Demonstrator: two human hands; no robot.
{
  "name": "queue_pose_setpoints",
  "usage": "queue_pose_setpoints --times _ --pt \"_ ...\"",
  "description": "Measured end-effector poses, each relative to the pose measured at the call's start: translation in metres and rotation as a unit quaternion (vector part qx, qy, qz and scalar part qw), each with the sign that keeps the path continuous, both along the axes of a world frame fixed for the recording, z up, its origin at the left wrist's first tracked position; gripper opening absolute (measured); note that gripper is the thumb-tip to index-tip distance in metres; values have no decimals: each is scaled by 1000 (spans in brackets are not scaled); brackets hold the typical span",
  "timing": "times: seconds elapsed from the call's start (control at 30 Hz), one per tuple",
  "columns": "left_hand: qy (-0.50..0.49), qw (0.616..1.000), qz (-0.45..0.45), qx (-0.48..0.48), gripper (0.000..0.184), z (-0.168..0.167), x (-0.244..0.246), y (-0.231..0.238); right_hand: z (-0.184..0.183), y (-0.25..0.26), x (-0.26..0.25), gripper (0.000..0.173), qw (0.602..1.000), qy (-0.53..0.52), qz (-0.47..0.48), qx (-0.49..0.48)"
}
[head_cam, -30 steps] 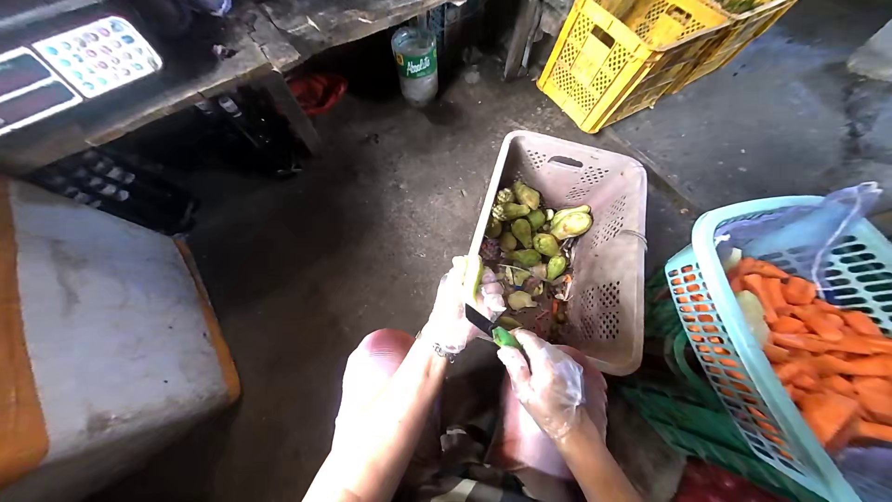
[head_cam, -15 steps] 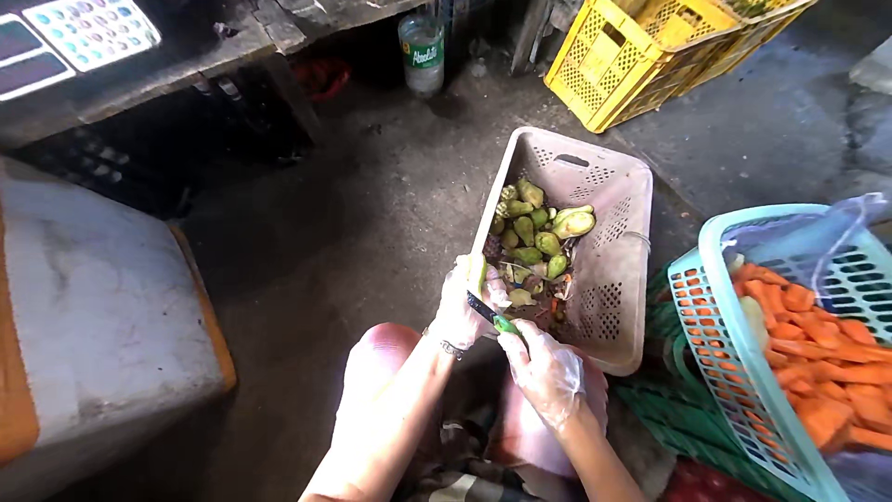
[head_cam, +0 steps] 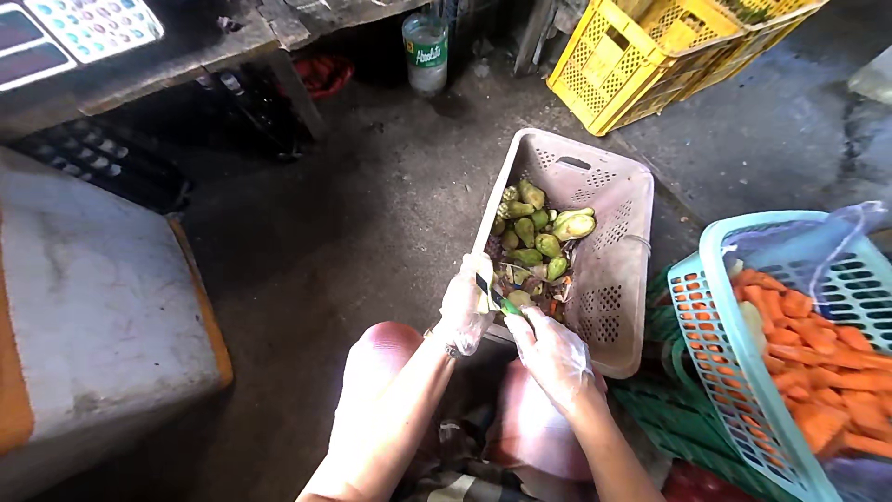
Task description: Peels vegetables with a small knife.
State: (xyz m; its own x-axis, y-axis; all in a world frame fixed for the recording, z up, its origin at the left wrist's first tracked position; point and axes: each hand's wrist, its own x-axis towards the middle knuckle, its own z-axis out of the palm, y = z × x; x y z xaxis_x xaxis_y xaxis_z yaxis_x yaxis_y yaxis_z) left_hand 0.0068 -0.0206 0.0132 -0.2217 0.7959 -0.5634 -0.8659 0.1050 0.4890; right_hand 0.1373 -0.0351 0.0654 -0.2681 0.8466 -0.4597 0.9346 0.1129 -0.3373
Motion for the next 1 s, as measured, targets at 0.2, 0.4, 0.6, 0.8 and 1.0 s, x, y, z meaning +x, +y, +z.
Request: queue_pose_setpoints --times 0.2,0.4,0.6,0.8,1.0 --pt "54 998 -10 25 30 -13 1 0 -6 -3 1 45 998 15 -8 67" --pt "13 998 -52 18 37 -9 3 -5 -12 36 -2 54 999 -11 -46 -17" --pt "12 996 -76 43 34 -2 -7 -6 -32 68 35 60 993 -49 -101 -45" --pt "-54 988 -88 113 52 -5 -10 -5 -10 44 58 44 979 100 -144 -100" --pt "31 991 -69 112 44 -6 -12 -9 -16 56 64 52 989 5 -121 -88"
